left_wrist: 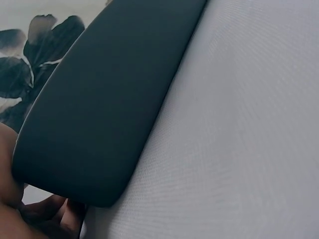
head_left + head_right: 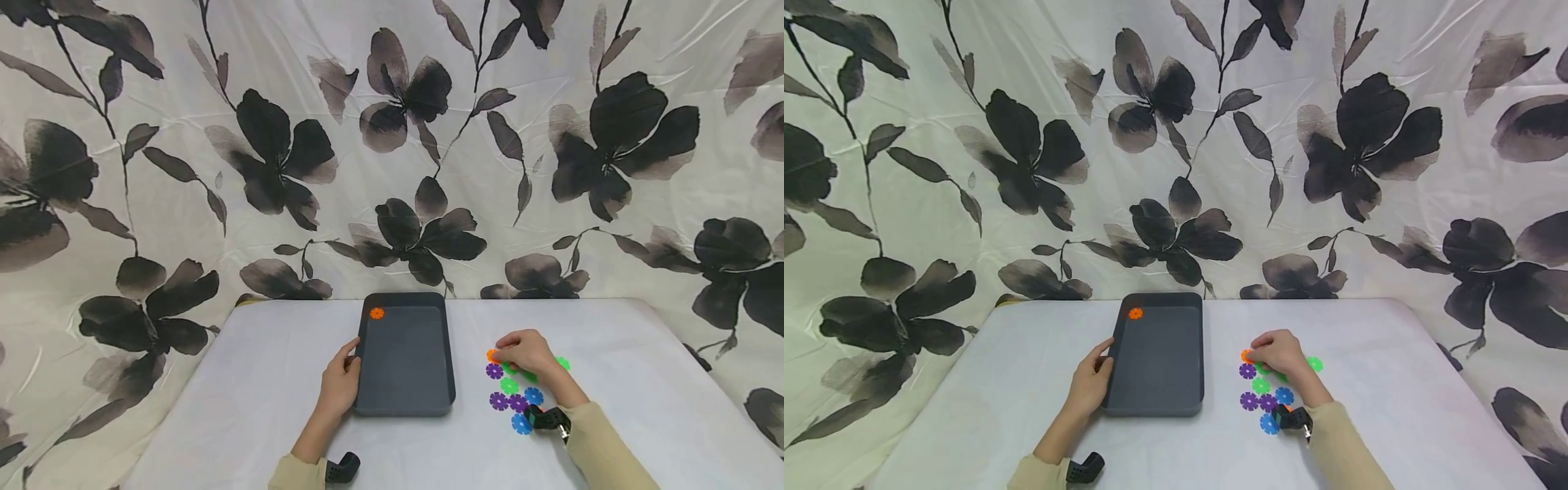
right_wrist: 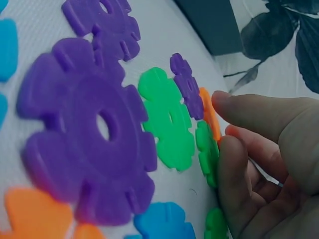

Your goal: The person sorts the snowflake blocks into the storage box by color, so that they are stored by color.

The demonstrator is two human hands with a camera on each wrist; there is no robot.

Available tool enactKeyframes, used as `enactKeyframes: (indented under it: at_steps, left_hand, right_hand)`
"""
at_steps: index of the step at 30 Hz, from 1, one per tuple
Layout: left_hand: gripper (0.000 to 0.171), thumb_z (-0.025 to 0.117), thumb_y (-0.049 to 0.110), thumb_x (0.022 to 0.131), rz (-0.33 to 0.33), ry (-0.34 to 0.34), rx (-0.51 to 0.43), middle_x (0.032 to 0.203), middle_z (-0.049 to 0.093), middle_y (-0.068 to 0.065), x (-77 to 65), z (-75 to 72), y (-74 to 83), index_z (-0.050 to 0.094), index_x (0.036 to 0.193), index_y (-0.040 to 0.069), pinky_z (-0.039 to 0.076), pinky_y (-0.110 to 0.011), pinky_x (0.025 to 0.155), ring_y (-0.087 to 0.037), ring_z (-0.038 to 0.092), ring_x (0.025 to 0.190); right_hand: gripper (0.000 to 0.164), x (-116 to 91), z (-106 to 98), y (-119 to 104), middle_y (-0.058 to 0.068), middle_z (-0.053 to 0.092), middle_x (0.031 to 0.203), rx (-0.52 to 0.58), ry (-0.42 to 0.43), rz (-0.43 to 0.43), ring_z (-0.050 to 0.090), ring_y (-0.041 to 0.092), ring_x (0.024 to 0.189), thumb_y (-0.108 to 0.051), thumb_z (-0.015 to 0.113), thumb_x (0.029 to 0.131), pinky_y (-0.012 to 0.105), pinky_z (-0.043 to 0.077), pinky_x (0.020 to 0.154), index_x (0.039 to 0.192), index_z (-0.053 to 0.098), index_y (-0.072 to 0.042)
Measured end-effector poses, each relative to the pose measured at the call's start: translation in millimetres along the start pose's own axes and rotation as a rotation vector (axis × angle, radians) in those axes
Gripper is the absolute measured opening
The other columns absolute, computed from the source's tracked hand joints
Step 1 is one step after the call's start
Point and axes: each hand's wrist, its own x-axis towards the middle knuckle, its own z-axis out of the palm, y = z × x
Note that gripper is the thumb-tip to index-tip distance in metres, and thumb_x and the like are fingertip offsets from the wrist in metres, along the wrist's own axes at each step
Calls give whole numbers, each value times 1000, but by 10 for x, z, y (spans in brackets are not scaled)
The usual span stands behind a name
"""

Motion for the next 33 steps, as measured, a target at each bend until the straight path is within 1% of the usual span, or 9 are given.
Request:
enactKeyframes:
  at_steps: [2,6,9,13,16,18,22,30,33]
  left_hand:
    - [41,48,12,101,5,-4,-2,106,63,-13,11,-10,2,51,142,13,45,-35,69,-20,56,81]
    - [41,49,13,101,-9,-3,3,107,64,-12,5,2,-25,52,142,14,46,-35,70,-20,58,83]
    - [41,48,14,101,-11,0,10,107,64,-12,6,9,-37,51,142,15,46,-36,71,-20,57,83]
    - [40,48,13,101,1,4,13,106,63,-13,10,5,-13,51,142,13,45,-36,70,-20,56,82]
    - [41,48,13,101,1,6,14,106,63,-13,7,0,4,51,142,13,45,-36,70,-21,55,82]
    - [41,48,14,102,-7,6,13,108,63,-13,8,-1,5,51,142,15,45,-36,71,-21,55,83]
    - [41,47,15,102,-9,4,6,110,62,-13,13,-8,-3,50,143,16,45,-36,72,-21,56,84]
    - [41,47,14,102,-17,-4,2,109,62,-13,3,-2,-17,50,143,16,46,-36,71,-21,56,84]
    - [41,47,14,102,-6,-4,7,111,62,-14,-2,1,-11,50,143,15,46,-37,72,-21,57,86]
  right_hand:
    - [33,11,12,-15,8,66,83,-34,17,-9,58,17,62,-21,83,77,29,50,57,99,72,0]
    - [32,9,44,-10,6,64,81,-86,46,-7,57,17,62,-22,85,74,29,50,57,95,72,-2]
    - [31,5,50,-15,6,64,80,-89,52,-8,56,18,61,-22,85,74,30,49,57,94,72,-1]
    - [31,12,46,-23,5,64,79,-92,54,-15,56,18,62,-23,85,74,30,48,56,94,72,-2]
    - [33,13,43,-27,5,64,78,-114,57,-25,56,19,65,-24,87,71,30,47,59,92,73,-3]
    - [34,12,39,-31,4,64,78,-131,57,-35,55,20,68,-24,88,70,30,46,60,91,73,-3]
    - [34,12,36,-54,5,64,79,-143,58,-47,55,22,71,-24,89,69,31,46,62,90,73,-3]
    - [30,6,40,-76,7,63,83,-144,58,5,53,22,71,-21,88,70,31,45,60,88,72,-3]
    - [29,1,55,-80,8,63,83,-132,58,19,53,22,71,-19,88,70,31,45,60,87,71,-3]
